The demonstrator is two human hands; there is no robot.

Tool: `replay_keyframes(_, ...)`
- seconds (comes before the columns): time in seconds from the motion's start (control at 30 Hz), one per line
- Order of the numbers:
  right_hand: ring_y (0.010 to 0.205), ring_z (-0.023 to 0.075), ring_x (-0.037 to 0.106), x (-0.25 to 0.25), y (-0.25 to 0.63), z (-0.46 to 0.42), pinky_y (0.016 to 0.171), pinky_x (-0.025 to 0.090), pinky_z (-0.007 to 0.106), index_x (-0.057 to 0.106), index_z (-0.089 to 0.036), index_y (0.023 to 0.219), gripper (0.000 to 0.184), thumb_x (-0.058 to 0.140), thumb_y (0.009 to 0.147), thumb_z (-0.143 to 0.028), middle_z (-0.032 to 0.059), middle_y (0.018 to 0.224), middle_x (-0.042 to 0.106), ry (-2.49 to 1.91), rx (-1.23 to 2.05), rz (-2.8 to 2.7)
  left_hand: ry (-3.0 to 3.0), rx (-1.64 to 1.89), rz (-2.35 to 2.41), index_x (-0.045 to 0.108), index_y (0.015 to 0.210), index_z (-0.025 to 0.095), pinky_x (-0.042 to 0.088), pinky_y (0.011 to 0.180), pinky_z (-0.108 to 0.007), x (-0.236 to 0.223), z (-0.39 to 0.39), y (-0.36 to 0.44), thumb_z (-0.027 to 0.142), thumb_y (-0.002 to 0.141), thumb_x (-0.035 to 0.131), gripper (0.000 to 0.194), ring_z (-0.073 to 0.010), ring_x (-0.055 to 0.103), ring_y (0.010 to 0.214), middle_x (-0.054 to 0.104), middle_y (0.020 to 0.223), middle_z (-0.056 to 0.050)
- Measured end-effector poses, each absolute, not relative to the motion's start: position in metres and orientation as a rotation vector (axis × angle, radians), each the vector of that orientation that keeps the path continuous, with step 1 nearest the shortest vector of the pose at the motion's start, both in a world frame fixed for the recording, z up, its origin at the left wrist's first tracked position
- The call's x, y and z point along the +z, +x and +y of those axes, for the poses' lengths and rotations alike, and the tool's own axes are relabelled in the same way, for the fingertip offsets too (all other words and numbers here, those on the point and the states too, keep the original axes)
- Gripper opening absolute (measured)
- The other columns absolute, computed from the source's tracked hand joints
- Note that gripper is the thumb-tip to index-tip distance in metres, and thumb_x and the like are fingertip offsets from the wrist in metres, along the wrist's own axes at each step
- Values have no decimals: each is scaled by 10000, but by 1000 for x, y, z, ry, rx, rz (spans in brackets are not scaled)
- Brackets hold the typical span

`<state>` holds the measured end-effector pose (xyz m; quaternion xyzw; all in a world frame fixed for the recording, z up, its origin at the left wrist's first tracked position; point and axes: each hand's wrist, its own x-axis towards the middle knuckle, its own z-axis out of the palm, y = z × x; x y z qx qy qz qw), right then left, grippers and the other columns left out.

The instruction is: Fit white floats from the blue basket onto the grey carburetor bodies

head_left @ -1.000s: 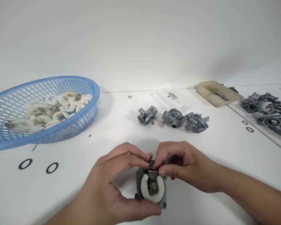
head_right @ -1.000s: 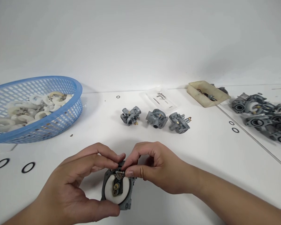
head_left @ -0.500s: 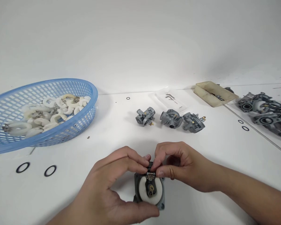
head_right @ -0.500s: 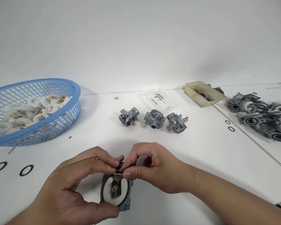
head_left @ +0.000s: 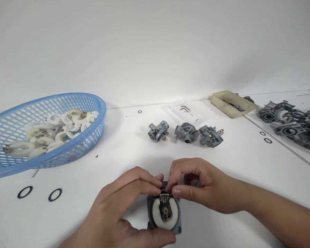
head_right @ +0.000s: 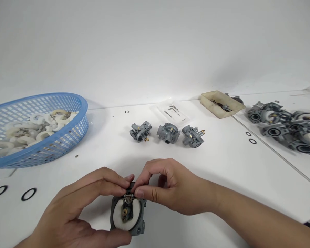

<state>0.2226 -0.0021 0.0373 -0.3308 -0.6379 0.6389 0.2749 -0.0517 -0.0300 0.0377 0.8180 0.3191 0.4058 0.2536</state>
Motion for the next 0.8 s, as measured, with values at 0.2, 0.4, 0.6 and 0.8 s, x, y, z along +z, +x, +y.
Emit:
replay_keyframes(0.2, 678, 88, 514, 47, 227, -1, 594, 459, 227, 777, -212, 1193, 296, 840, 1047, -462, 65, 1174, 787, -934, 1696, -1842, 2301, 1111, 871, 746, 1236, 289, 721, 878, -244, 39, -29, -53, 322, 820, 1019, 499, -205, 851, 1015, 824, 1124, -43)
replay_keyframes(0.4, 665, 85, 509, 46, 227, -1, 601, 468, 224, 765, -203, 1193, 271, 769, 1092, -455, 48, 1082, 746, -893, 1637, -1900, 2282, 1134, 895, 744, 1244, 294, 710, 913, -243, 36, -30, -53, 364, 851, 998, 473, -202, 851, 1051, 821, 1149, -39)
replay_keyframes(0.6, 639, 79, 488, 36, 226, -1, 563, 427, 217, 798, -202, 1131, 282, 901, 999, -430, 34, 1036, 769, -922, 1690, -1801, 2290, 1106, 913, 733, 1238, 319, 718, 897, -228, 37, -30, -52, 303, 798, 1018, 524, -196, 858, 1034, 827, 1148, -13)
replay_keyframes(0.8, 633, 75, 494, 32, 223, 1, 568, 437, 225, 826, -196, 1073, 282, 940, 965, -430, 52, 1103, 810, -888, 1708, -1747, 2286, 1115, 873, 734, 1242, 309, 719, 946, -225, 37, -30, -51, 305, 792, 1031, 540, -192, 863, 1046, 828, 1138, -9)
